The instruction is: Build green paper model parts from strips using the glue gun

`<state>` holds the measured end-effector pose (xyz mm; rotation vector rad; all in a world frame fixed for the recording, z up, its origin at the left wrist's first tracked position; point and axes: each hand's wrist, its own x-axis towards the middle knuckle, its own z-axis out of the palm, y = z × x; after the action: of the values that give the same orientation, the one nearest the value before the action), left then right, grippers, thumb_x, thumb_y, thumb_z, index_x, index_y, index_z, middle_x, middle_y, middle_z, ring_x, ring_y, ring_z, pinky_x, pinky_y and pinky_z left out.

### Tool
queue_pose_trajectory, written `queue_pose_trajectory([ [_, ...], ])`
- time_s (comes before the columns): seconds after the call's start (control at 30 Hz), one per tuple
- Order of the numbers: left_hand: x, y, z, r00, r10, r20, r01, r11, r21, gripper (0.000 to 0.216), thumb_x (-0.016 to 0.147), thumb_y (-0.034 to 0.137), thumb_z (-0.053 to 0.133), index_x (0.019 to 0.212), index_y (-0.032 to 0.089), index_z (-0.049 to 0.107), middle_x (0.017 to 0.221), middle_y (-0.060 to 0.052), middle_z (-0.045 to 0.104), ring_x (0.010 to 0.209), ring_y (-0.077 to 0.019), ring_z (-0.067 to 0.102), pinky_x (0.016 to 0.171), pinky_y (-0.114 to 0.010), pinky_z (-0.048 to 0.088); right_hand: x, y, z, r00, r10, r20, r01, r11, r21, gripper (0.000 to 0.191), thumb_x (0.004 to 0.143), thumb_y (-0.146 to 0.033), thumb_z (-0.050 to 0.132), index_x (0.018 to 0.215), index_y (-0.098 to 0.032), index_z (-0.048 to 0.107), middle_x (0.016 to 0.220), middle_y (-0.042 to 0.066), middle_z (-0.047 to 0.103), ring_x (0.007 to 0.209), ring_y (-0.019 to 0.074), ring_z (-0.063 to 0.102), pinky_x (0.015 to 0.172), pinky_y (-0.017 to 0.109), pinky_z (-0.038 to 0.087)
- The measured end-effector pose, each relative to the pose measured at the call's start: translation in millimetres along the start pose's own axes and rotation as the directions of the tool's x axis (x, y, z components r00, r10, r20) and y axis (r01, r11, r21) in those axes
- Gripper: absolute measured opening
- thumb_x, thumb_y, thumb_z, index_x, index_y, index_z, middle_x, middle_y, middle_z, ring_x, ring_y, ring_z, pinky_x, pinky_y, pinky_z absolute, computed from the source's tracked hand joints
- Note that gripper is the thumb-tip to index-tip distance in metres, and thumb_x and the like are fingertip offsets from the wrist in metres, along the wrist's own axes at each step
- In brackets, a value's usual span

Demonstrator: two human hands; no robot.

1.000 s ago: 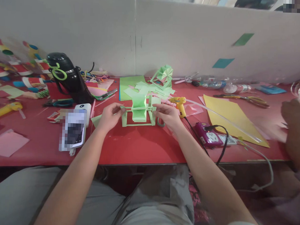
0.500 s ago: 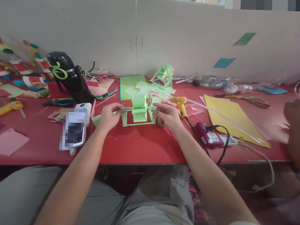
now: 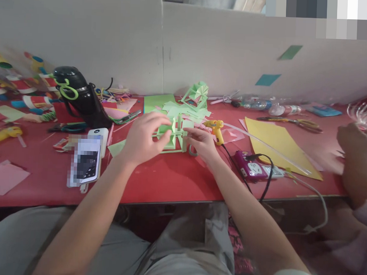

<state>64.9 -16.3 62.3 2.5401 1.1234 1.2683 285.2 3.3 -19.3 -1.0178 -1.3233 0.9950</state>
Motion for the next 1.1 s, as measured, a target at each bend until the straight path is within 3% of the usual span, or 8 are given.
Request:
queue_pose_trajectory([
  [0.1,21,21,15,0.976,0.059,0.207,-0.107,0.968,0.227,0.021,0.085,0.022,0.058,0.100,0.018,0.071,0.124,-0.011,0.066,0.123,-0.0300,0.055,0.107,-0.046,0.040,-1,-2,1,1.000,0.011,0.005,-0.011,1.000,0.027,0.042,0.066,-0.039,0.082,0.102,-0.019,0.076,0.078,0.001,0.064,0.071,0.0141,0.058,0.068,0.031,0.051],
  [0.23,37,26,39,0.930,0.003,0.369,-0.171,0.890,0.423,0.023,0.078,0.014,0.059,0.095,0.014,0.075,0.126,-0.015,0.065,0.136,-0.0350,0.043,0.113,-0.052,0.031,0,0,1,1.000,-0.014,0.009,0.013,0.997,0.075,0.040,0.063,-0.039,0.085,0.097,-0.020,0.075,0.075,0.000,0.062,0.070,0.0131,0.057,0.067,0.029,0.051],
  [0.47,45,16,53,0.931,-0.018,0.364,-0.183,0.841,0.509,0.020,0.075,0.012,0.061,0.087,0.019,0.074,0.097,-0.009,0.072,0.120,-0.0308,0.055,0.108,-0.051,0.036,1,1,2,0.998,-0.038,0.044,0.034,0.995,0.094,0.042,0.064,-0.043,0.084,0.098,-0.020,0.071,0.078,0.001,0.063,0.077,0.0159,0.061,0.075,0.033,0.053],
  [0.63,46,14,51,0.940,-0.055,0.336,-0.131,0.853,0.506,0.016,0.074,0.010,0.061,0.079,0.020,0.073,0.092,-0.010,0.073,0.108,-0.0293,0.059,0.102,-0.048,0.041,0,-2,5,0.998,-0.061,0.032,0.058,0.994,0.090,0.046,0.064,-0.042,0.083,0.102,-0.024,0.065,0.091,0.004,0.068,0.090,0.0198,0.065,0.085,0.036,0.054],
  [0.8,43,13,51,0.946,-0.036,0.323,-0.144,0.845,0.515,0.021,0.075,0.008,0.058,0.079,0.019,0.074,0.092,-0.010,0.073,0.108,-0.0291,0.059,0.100,-0.048,0.042,-9,-10,-11,0.998,-0.061,-0.027,0.054,0.976,-0.209,0.032,0.071,-0.039,0.073,0.097,-0.023,0.064,0.091,0.005,0.069,0.086,0.0214,0.065,0.077,0.037,0.054],
  [0.93,41,11,52,0.949,-0.029,0.313,-0.143,0.846,0.514,0.020,0.075,0.007,0.058,0.076,0.019,0.073,0.090,-0.011,0.073,0.108,-0.0293,0.059,0.099,-0.048,0.042,-21,-20,-45,0.977,-0.038,-0.210,-0.119,0.719,-0.685,0.019,0.076,-0.038,0.065,0.081,-0.020,0.062,0.079,0.008,0.066,0.078,0.0263,0.062,0.077,0.043,0.050],
  [1.03,41,9,52,0.945,-0.044,0.323,-0.132,0.854,0.502,0.020,0.074,0.005,0.056,0.075,0.017,0.073,0.092,-0.012,0.074,0.111,-0.0312,0.059,0.099,-0.049,0.041,-20,-24,-67,0.951,0.006,-0.309,-0.279,0.450,-0.848,0.035,0.076,-0.043,0.064,0.097,-0.015,0.063,0.097,0.017,0.067,0.100,0.0345,0.061,0.087,0.048,0.048],
  [1.1,41,8,51,0.944,-0.048,0.326,-0.126,0.861,0.493,0.021,0.074,0.004,0.055,0.075,0.016,0.073,0.092,-0.013,0.074,0.114,-0.0323,0.058,0.099,-0.049,0.041,-12,-24,-76,0.940,0.029,-0.340,-0.328,0.350,-0.877,0.049,0.078,-0.050,0.062,0.107,-0.011,0.062,0.110,0.022,0.065,0.112,0.0380,0.057,0.091,0.049,0.046],
])
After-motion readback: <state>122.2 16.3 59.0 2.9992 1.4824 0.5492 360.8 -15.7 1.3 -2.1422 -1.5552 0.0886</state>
